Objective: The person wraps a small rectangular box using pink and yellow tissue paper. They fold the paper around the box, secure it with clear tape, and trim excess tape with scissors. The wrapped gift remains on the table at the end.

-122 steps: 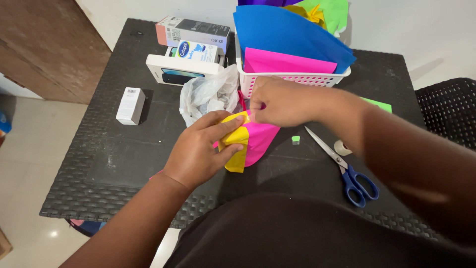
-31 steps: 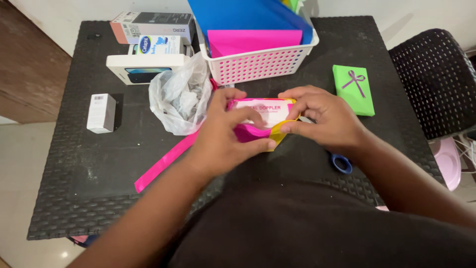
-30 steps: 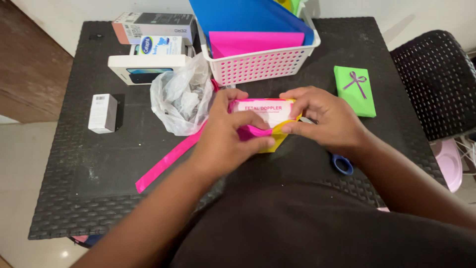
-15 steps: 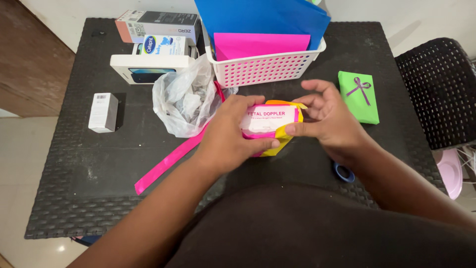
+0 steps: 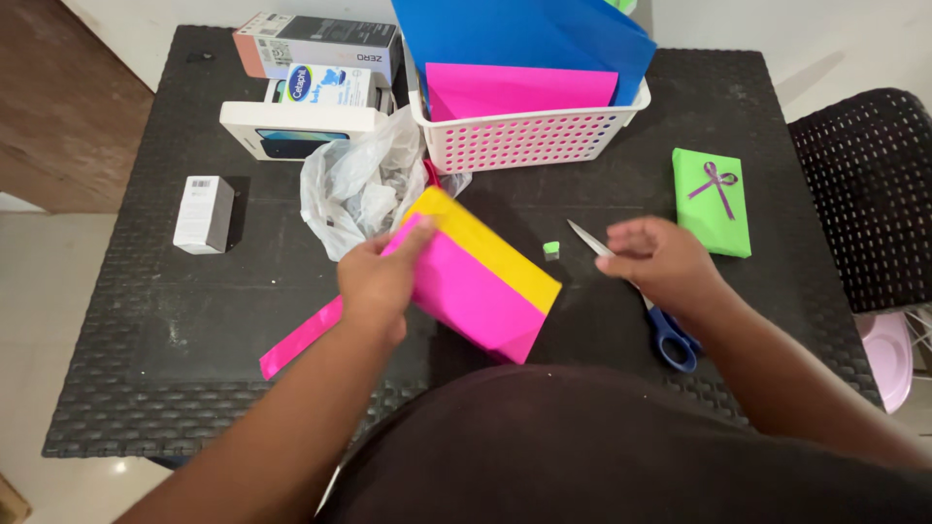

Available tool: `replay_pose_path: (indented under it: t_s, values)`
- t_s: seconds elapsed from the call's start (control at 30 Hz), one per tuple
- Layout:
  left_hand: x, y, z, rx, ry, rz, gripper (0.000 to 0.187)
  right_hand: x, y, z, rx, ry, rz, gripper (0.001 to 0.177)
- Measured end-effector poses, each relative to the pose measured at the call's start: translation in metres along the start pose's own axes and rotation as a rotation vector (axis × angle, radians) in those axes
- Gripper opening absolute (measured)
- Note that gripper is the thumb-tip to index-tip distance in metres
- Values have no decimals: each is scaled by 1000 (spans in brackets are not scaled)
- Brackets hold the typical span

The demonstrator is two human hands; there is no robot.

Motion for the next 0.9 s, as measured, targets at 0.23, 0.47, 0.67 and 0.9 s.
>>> replay_pose_path:
  t_s: [0.23,0.47,0.67,0.9]
  values:
    - [9,-15,22,-289,-838,-288,63,-28,-9,19,-102,339,-141,41]
    - [-38,10,0,-239,-997,-800,52,-25,-23,30,-369,760,345,50]
    - [-56,23,-27,-76,-922,-901,43,-63,-61,47,-223,623,-27,32]
    - [-71,16,-77,283,-664,-611,31,1,-26,45,-224,88,119,29]
Point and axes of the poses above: each hand's wrist, its own y-axis away from the middle knuckle, its own z-axis out of the back of the hand, x = y × z, the point moved 6 cm from there along -y, towards the middle knuckle, and after that the axes turned 1 degree about -z, right-handed, at the moved point
